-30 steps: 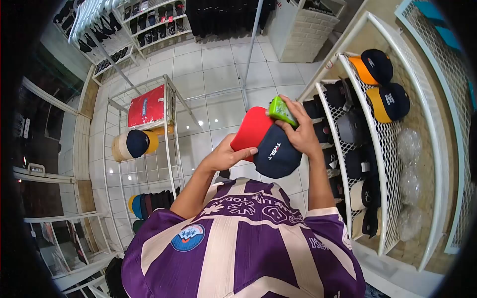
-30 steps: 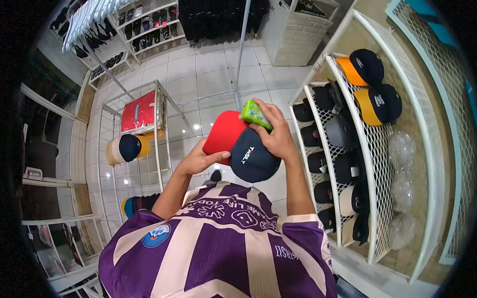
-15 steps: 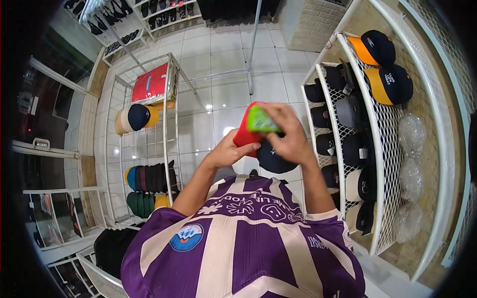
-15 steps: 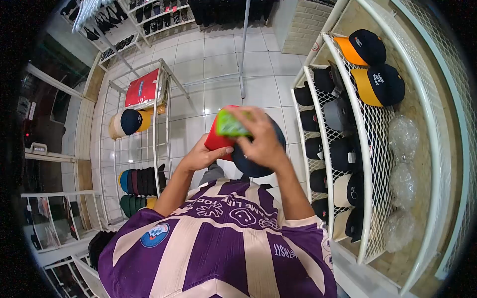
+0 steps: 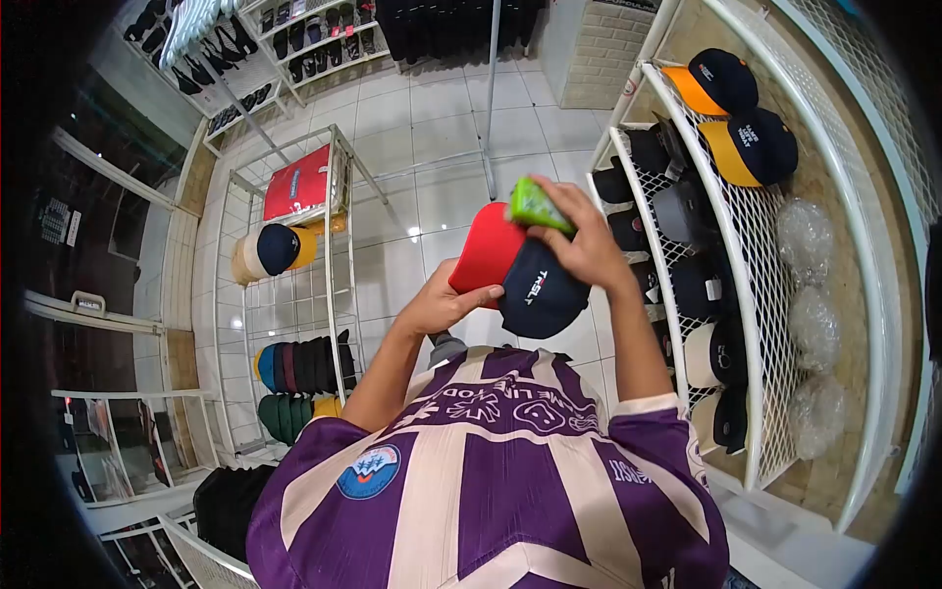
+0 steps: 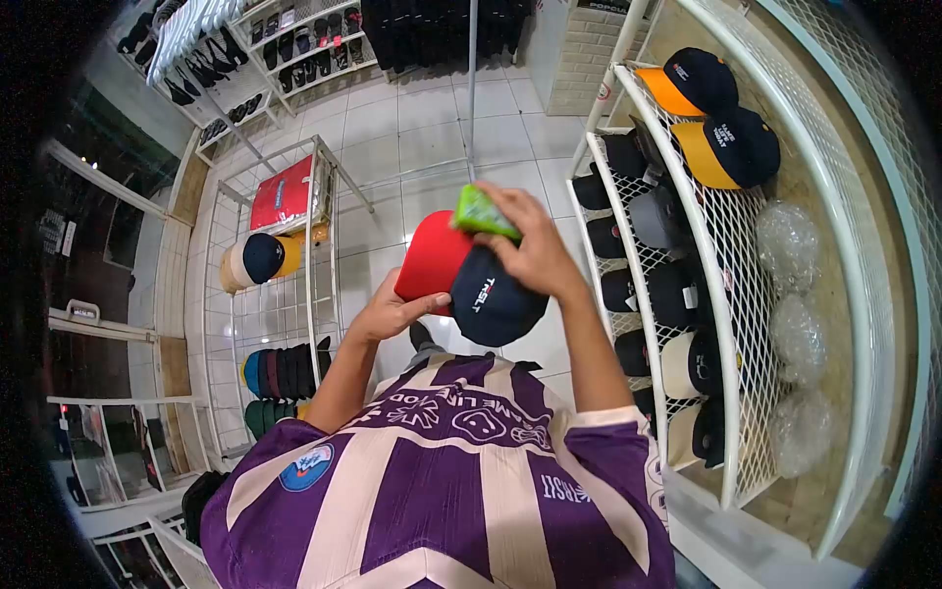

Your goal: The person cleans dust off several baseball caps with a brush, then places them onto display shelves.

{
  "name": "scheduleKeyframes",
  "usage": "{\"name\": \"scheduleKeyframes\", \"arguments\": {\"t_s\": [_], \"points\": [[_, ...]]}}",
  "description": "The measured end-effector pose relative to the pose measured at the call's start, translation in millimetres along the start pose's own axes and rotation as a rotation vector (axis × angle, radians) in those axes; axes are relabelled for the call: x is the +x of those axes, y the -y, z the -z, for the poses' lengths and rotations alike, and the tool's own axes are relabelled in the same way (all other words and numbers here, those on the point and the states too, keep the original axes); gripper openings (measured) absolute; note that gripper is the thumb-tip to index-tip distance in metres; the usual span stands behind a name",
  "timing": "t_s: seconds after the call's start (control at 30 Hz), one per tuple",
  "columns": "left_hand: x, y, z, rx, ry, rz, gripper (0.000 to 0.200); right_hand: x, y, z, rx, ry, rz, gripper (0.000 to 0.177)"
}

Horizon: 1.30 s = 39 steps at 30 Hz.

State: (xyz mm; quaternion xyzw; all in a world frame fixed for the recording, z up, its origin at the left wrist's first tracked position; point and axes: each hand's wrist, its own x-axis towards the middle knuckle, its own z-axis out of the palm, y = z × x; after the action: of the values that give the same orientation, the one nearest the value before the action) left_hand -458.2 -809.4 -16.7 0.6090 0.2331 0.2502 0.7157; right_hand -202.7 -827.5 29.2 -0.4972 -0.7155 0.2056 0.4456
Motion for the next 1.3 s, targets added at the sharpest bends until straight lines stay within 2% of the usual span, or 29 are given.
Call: {"name": "scheduleKeyframes", "arguments": {"t_s": [0.03, 0.13, 0.2, 0.23, 0.3, 0.33, 0.37, 0.43, 0.5, 0.57, 0.63, 0.7, 0.77, 0.87, 0.93, 0.97, 1.0, 1.03, 1.1, 1.13, 1.17, 1.2, 1.23, 1.27, 1.3], "points": [[-0.4, 1.7, 0.5, 0.001, 0.004, -0.003, 0.029, -0.7, -12.6, 3.1, -0.071, -0.009, -0.069, 0.061], [3.5, 3.6, 0.4, -0.113, -0.018, 0.038, 0.034, 0.3, -21.3, 6.1, -0.082, -0.05, -0.099, 0.063], [4.8, -0.3, 2.1, -0.123, -0.029, 0.038, 0.034, -1.3, -15.8, 2.8, 0.235, -0.132, -0.049, 0.066], [4.8, -1.0, 3.0, -0.133, -0.037, 0.043, 0.034, -0.7, -5.0, 1.6, 0.238, -0.126, -0.051, 0.066], [7.5, 1.5, 7.3, -0.123, -0.013, 0.017, 0.035, 4.1, 17.1, -2.3, 0.091, 0.082, -0.048, 0.067], [7.7, -3.1, 8.1, -0.105, 0.004, 0.018, 0.035, 5.3, 18.5, -6.9, 0.143, 0.098, -0.085, 0.064], [7.6, -6.1, 8.9, -0.09, 0.019, 0.016, 0.035, 6.8, 9.3, -9.2, 0.142, 0.099, -0.079, 0.064], [3.6, -5.4, 16.3, -0.041, 0.02, 0.032, 0.034, 11.7, -12.8, -11.5, -0.072, -0.087, -0.097, 0.061], [-0.8, -9.9, 18.1, -0.071, 0.059, 0.067, 0.034, 12.1, -5.0, -13.5, -0.075, -0.099, -0.102, 0.059], [0.2, -7.2, 18.5, -0.072, 0.054, 0.077, 0.035, 11.9, 24.4, -16.9, 0.123, -0.064, -0.046, 0.059], [5.4, 3.8, 20.6, -0.116, 0.025, 0.034, 0.034, 12.4, 21.6, -21.7, 0.22, -0.011, 0.04, 0.061], [4.6, 2.8, 24.6, -0.049, 0.019, 0.067, 0.034, 13.2, 7.4, -24.8, 0.165, 0.046, -0.028, 0.063], [2.1, -4.0, 22.3, -0.083, -0.098, 0.078, 0.033, 10.8, -31.2, -17.3, -0.032, 0.016, -0.124, 0.063], [4.5, -4.4, 25.9, -0.093, -0.127, 0.014, 0.034, 8.8, -39.0, 1.5, -0.104, -0.049, -0.185, 0.06], [9.1, -9.1, 27.9, -0.075, -0.123, 0.059, 0.034, 7.2, -34.4, 4.6, 0.648, -0.084, -0.177, 0.058], [13.5, -11.7, 30.9, -0.053, -0.111, 0.102, 0.035, 8.1, -34.9, 3.1, 0.649, -0.079, -0.181, 0.058], [20.7, -9.7, 35.4, -0.025, -0.017, 0.101, 0.036, 11.0, -34.3, 1.4, 0.708, 0.083, -0.208, 0.059], [25.9, -8.5, 36.6, -0.027, -0.017, 0.101, 0.036, 13.5, -32.3, -0.9, 0.764, 0.243, -0.233, 0.06], [37.3, -10.1, 34.4, -0.152, -0.005, 0.106, 0.037, 11.7, -31.2, -7.0, 0.754, 0.25, -0.251, 0.06], [40.1, -12.8, 34.8, -0.288, -0.012, 0.151, 0.037, 7.9, -39.0, -11.4, 0.771, 0.121, -0.261, 0.061], [41.9, -7.3, 38.5, -0.291, -0.017, 0.146, 0.037, 4.2, -45.8, -16.2, 0.787, -0.004, -0.271, 0.061], [42.5, -6.7, 39.8, -0.466, -0.029, 0.141, 0.043, 1.4, -46.6, -21.2, 0.917, -0.103, -0.281, 0.06], [41.9, -6.1, 39.5, -0.642, -0.039, 0.14, 0.049, 0.5, -48.6, -24.8, 0.918, -0.097, -0.286, 0.06], [40.1, -3.4, 31.7, -0.591, -0.061, 0.062, 0.05, -2.1, -50.0, -28.0, 0.93, -0.219, -0.298, 0.059], [41.4, 0.4, 22.2, -0.595, -0.059, 0.069, 0.05, -5.3, -51.4, -30.1, 0.937, -0.346, -0.308, 0.057]]}}
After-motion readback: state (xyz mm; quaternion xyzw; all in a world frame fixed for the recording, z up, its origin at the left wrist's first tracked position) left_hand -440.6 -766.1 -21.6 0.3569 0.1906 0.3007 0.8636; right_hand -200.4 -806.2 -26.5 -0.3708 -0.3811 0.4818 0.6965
